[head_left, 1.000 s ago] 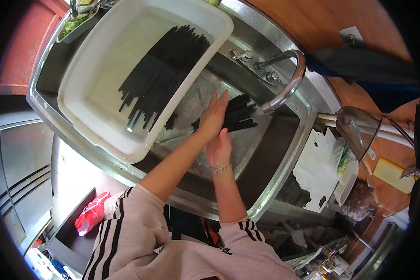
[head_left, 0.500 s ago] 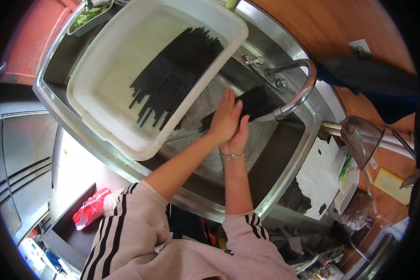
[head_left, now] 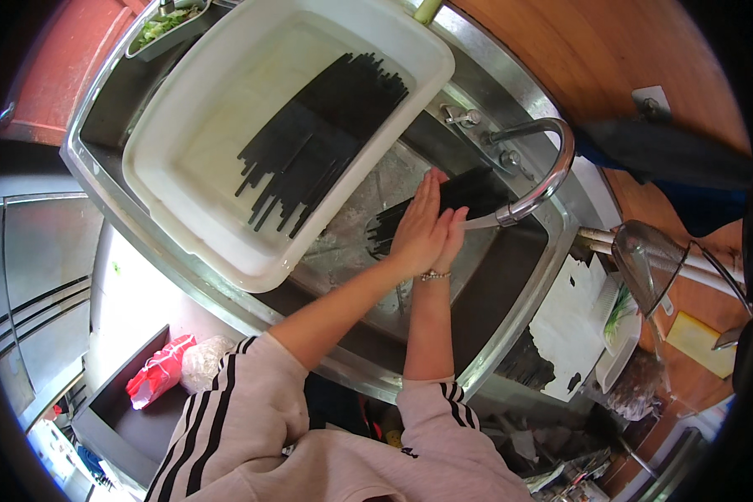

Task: The person repeatedly rinses bundles of long black noodles under running water in a kitchen sink, then places them into a white plastic container. The person occasionally separates strands by hand and continues rinsing multiple bundles.

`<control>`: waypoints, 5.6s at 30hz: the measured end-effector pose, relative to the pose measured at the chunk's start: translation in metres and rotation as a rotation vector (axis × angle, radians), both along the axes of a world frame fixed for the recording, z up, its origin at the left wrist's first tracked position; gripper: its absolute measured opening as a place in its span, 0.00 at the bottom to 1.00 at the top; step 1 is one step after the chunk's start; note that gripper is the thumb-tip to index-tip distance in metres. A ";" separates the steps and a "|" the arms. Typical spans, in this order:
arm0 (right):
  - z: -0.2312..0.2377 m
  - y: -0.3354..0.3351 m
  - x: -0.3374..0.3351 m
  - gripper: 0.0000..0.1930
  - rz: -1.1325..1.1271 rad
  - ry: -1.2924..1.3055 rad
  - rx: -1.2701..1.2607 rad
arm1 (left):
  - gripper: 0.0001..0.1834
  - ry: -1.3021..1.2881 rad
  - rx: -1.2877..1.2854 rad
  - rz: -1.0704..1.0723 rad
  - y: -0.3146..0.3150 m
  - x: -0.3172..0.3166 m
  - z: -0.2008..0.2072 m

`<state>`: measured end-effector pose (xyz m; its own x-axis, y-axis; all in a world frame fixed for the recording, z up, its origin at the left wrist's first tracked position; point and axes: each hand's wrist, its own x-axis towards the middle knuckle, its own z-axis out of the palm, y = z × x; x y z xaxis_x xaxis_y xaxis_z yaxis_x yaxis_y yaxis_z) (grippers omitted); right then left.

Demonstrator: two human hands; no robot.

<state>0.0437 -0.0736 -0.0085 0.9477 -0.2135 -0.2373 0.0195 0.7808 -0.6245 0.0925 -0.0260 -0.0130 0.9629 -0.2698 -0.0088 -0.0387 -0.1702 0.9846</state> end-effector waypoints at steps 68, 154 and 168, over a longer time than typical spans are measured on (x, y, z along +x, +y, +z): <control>0.008 -0.007 0.023 0.19 -0.161 0.335 0.025 | 0.26 -0.099 0.190 -0.247 0.032 -0.029 0.003; 0.026 0.001 -0.027 0.23 0.031 -0.009 0.419 | 0.28 0.001 0.316 -0.080 0.013 -0.041 0.003; 0.014 0.012 -0.031 0.24 -0.135 0.228 0.465 | 0.28 0.115 0.301 0.096 0.011 -0.029 0.028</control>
